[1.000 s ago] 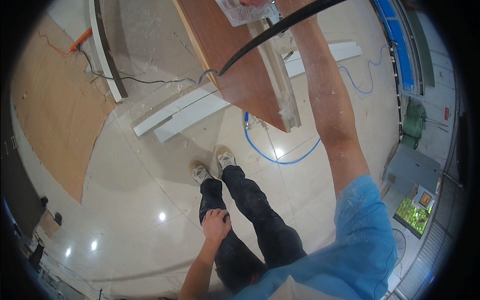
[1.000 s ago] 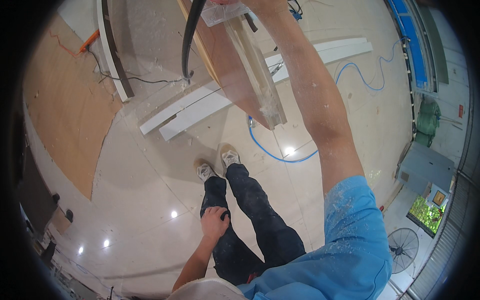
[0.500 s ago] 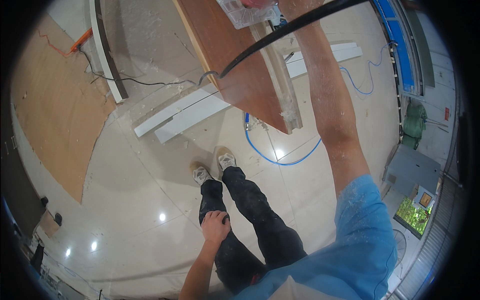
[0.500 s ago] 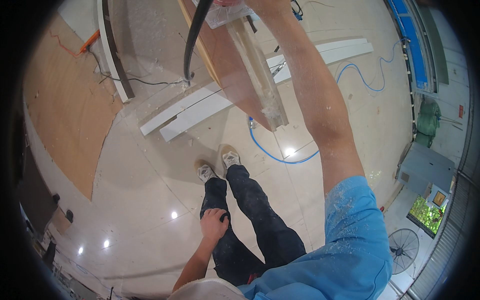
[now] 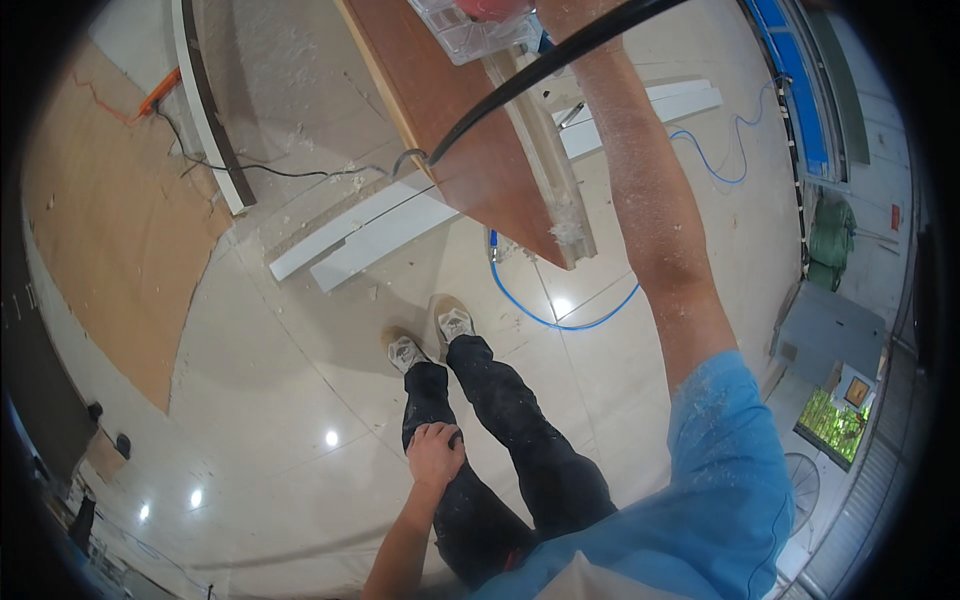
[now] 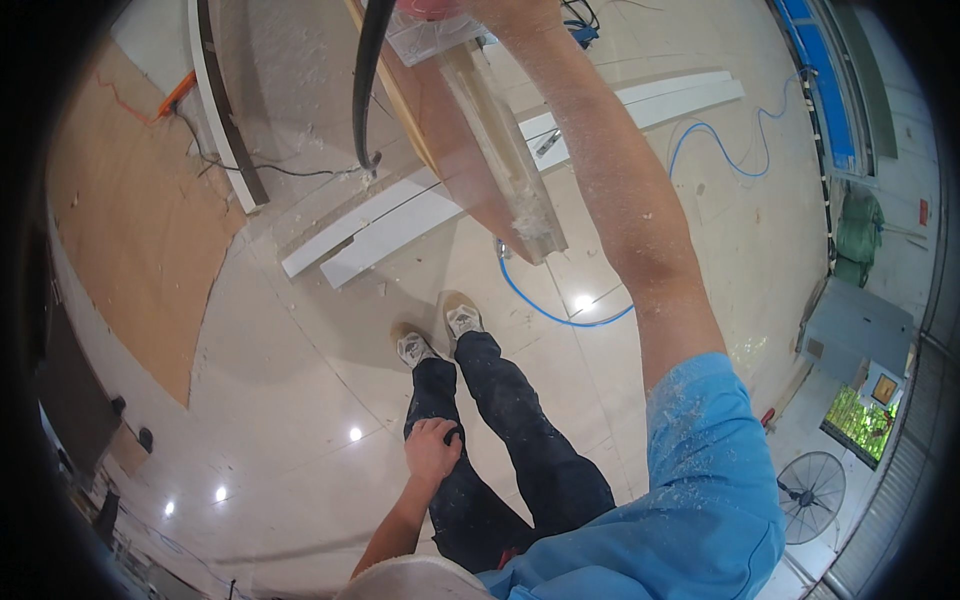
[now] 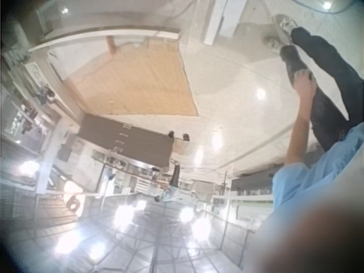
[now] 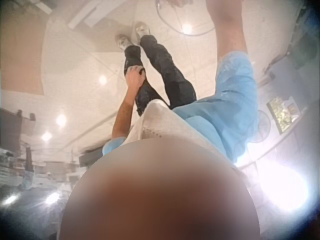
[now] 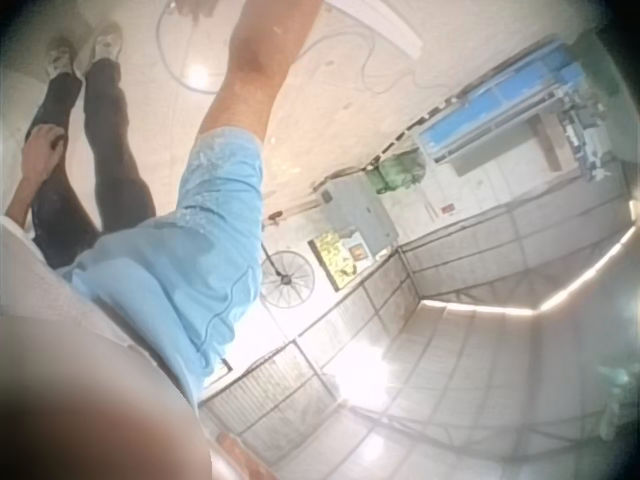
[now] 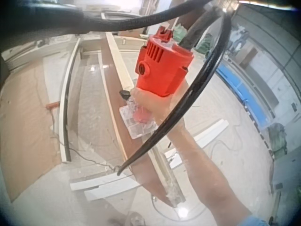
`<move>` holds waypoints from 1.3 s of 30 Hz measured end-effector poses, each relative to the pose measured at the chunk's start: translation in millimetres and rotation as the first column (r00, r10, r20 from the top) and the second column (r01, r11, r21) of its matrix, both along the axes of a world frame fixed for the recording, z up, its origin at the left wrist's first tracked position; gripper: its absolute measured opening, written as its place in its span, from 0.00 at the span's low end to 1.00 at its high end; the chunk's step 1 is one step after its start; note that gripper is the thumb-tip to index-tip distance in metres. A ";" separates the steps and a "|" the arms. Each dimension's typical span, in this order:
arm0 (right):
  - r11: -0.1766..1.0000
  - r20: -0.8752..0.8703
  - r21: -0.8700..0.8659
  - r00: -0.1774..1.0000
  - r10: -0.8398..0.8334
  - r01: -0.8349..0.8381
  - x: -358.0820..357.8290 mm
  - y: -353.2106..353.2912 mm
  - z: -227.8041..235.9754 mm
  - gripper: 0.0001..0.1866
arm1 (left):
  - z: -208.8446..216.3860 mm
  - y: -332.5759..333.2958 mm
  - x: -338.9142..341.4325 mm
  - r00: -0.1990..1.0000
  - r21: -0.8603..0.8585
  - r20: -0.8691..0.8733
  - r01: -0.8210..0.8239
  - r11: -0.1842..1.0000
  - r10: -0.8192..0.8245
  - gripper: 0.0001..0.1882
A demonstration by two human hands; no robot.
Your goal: The person kneels on the floor and uses a red plunge router to cut a curved wooden panel. They then use a caliper to measure and adjust the router's cutting depth, repeatedly checking and fine-tuning the setting before finishing the adjustment.
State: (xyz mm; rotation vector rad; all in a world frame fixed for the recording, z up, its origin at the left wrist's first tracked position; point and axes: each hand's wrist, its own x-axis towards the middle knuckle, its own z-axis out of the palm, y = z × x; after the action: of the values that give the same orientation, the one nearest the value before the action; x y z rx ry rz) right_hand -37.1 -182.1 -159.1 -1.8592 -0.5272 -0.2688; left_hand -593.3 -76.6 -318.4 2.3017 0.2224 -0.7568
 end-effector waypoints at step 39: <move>1.000 -0.077 -0.028 0.997 0.004 -0.006 -21.4 -7.3 -12.4 0.33 | -5.0 6.5 -5.9 0.998 -0.018 -0.055 0.001 1.000 -0.002 0.14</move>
State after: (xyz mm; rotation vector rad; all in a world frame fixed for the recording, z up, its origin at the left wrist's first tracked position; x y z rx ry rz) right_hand -58.5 -189.4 -171.5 -1.8879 -0.4849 -0.1871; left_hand -599.3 -70.1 -323.4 2.2656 0.2381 -0.8205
